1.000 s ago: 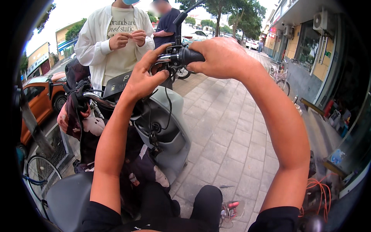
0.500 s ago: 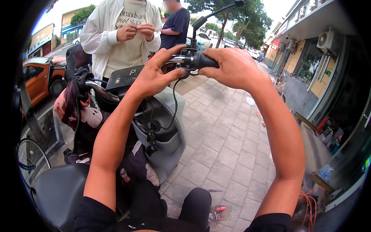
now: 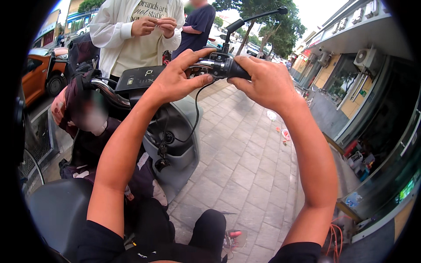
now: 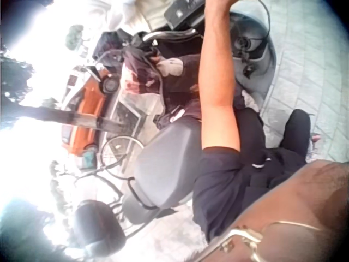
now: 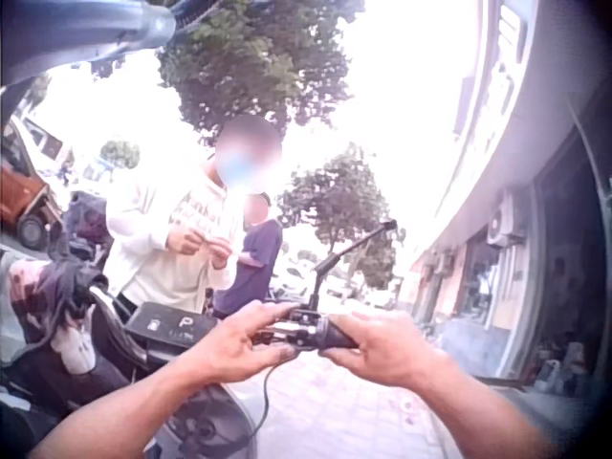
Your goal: The person uses a screwdriver to loosen and tighten screws on the scooter's handlebar assembly. They remove a small black component, inspect it, and reattach it to the handlebar while standing on a sidewalk.
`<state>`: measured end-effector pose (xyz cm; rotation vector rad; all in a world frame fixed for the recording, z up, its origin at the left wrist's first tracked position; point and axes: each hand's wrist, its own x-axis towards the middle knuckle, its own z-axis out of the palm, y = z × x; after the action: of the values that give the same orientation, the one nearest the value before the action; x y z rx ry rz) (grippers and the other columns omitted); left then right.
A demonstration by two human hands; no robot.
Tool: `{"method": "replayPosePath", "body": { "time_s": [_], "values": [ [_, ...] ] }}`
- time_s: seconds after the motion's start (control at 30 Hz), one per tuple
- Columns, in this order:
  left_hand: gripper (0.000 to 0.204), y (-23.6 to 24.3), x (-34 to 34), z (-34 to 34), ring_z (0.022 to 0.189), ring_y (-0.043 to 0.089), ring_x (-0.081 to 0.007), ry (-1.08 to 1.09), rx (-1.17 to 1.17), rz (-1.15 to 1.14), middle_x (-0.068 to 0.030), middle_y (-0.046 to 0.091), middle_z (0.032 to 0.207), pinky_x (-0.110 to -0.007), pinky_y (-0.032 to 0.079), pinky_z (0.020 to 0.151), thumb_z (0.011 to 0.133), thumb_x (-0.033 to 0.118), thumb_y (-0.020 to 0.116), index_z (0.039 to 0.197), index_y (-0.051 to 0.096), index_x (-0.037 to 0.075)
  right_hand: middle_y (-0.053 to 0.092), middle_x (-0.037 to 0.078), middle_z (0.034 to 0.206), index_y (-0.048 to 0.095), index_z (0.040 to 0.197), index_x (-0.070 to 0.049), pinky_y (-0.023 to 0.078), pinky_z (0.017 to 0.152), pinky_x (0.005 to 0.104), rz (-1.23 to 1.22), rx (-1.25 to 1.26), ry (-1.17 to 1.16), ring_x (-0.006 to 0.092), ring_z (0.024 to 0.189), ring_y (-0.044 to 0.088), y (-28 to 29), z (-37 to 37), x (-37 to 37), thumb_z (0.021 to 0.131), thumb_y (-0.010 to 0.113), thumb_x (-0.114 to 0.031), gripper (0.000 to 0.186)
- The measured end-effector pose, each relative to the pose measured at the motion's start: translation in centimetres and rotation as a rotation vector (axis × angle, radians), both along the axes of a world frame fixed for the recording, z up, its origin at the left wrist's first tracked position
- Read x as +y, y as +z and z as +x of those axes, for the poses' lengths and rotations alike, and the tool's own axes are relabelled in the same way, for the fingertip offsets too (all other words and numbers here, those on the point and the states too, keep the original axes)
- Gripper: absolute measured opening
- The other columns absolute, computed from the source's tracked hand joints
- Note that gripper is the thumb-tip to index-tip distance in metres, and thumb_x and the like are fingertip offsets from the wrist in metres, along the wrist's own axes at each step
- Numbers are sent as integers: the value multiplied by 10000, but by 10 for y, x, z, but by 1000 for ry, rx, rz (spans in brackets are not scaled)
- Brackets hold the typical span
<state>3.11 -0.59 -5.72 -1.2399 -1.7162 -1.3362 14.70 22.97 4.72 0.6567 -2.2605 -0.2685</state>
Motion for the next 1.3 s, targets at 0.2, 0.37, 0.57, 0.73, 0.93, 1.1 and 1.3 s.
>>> {"method": "replayPosePath", "body": {
  "time_s": [0.2,0.37,0.57,0.73,0.93,1.1,1.3],
  "values": [
    [691,0,6,1,925,533,-157,-28,93,31,-29,511,1038,-306,455,794,936,243,851,1585,617,192,745,153,843,792,1213,-85,553,761,440,-176,-459,-237,318,797,734,30,11,-14,918,807,-433,456],
    [678,-2,3,-3,937,540,-158,-6,49,20,-33,527,1055,-310,463,802,940,228,835,1581,616,197,769,124,1011,766,1260,-69,553,820,454,46,215,72,353,891,724,-2,30,-16,900,837,-256,412],
    [692,4,3,7,909,531,-152,14,35,-2,-24,531,1047,-296,447,778,933,239,843,1584,614,192,715,27,810,789,1070,-80,461,590,371,-153,127,423,231,626,617,-144,94,-16,819,826,-19,261],
    [706,6,0,8,963,553,-100,-5,-43,-49,-20,540,1135,-258,485,826,951,211,843,1606,586,163,679,62,716,801,1011,-74,483,545,351,-444,-124,330,216,577,649,-260,84,-22,860,839,-31,162],
    [726,4,-1,4,1171,618,-111,-138,-97,-9,-28,565,1252,-275,531,1003,971,140,853,1627,545,91,687,77,739,789,1044,-62,509,579,386,-577,151,296,261,631,665,-189,61,1,866,840,-50,185],
    [696,2,6,3,1045,622,-107,-196,-140,65,-18,542,1135,-268,537,891,941,179,879,1581,610,135,701,102,1005,774,1119,-67,507,786,432,-259,657,349,305,896,665,-86,41,12,829,830,-19,299],
    [717,5,3,13,1098,613,-97,-168,-204,36,-4,557,1182,-267,543,946,947,128,870,1603,580,113,681,142,1167,730,1247,-43,518,875,481,-395,734,325,343,1011,655,-63,30,19,889,802,-38,365]
  ]
}}
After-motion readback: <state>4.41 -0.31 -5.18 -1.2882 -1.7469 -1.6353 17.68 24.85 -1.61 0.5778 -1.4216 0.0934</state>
